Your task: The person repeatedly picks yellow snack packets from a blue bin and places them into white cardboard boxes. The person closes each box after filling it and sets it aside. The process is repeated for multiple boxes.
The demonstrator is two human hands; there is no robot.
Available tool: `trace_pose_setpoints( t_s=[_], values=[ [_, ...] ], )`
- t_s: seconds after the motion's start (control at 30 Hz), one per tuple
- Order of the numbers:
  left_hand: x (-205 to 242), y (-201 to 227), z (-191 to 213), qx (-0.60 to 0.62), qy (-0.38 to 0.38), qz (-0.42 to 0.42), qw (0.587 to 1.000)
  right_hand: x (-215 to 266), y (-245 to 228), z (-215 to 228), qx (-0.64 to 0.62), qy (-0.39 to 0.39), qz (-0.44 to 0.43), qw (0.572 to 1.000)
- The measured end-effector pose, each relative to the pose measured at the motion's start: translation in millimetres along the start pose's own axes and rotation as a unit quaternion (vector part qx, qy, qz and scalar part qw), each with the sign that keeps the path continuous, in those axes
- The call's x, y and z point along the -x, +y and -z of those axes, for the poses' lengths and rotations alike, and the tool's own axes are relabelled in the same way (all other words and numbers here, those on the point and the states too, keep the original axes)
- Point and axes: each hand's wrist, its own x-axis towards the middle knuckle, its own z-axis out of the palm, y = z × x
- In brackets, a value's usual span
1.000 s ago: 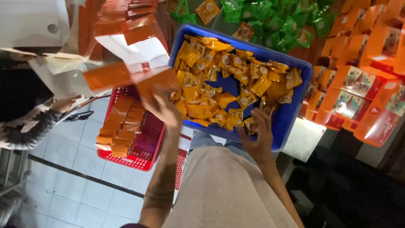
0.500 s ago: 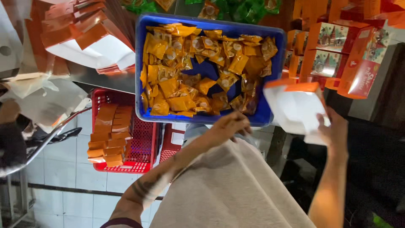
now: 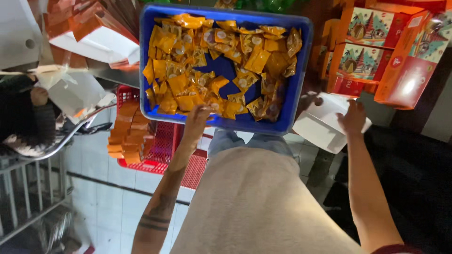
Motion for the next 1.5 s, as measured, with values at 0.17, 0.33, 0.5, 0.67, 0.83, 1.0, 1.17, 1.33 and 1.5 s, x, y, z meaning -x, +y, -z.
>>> trace_pose_setpoints(
  t_s=[0.17, 0.33, 0.5, 0.67, 0.83, 1.0, 1.17, 1.33, 1.5],
  values=[
    [39, -46, 24, 0.003, 0.17, 0.016, 0.985, 43, -62, -20, -0.131, 0.279, 0.229, 0.923],
    [53, -60, 10, 0.091, 0.226, 0.045, 0.969, 68, -225, -15, -0.337, 0.172, 0.361, 0.852],
    [22, -43, 4, 0.084, 0.222, 0.0, 0.971, 57, -344, 10, -0.264, 0.093, 0.49, 0.825],
    [-41, -35, 36, -0.157, 0.18, -0.123, 0.963, 16, -415, 13, -0.057, 0.063, 0.535, 0.84],
    [-82, -35, 56, -0.23, 0.091, -0.145, 0.958, 24, -429, -6, -0.075, -0.044, 0.446, 0.891],
    [-119, -33, 73, -0.342, 0.087, -0.407, 0.843, 64, -414, -15, -0.21, -0.017, 0.3, 0.93],
    [-136, -15, 100, -0.231, -0.239, -0.117, 0.936, 90, -440, -22, -0.378, -0.132, 0.424, 0.813],
    [-125, 7, 151, 0.119, -0.25, 0.04, 0.96, 88, -533, 4, -0.452, 0.004, 0.324, 0.831],
    [-137, -32, 179, 0.197, -0.139, -0.04, 0.97, 91, -580, 7, -0.41, -0.062, 0.29, 0.862]
  ],
)
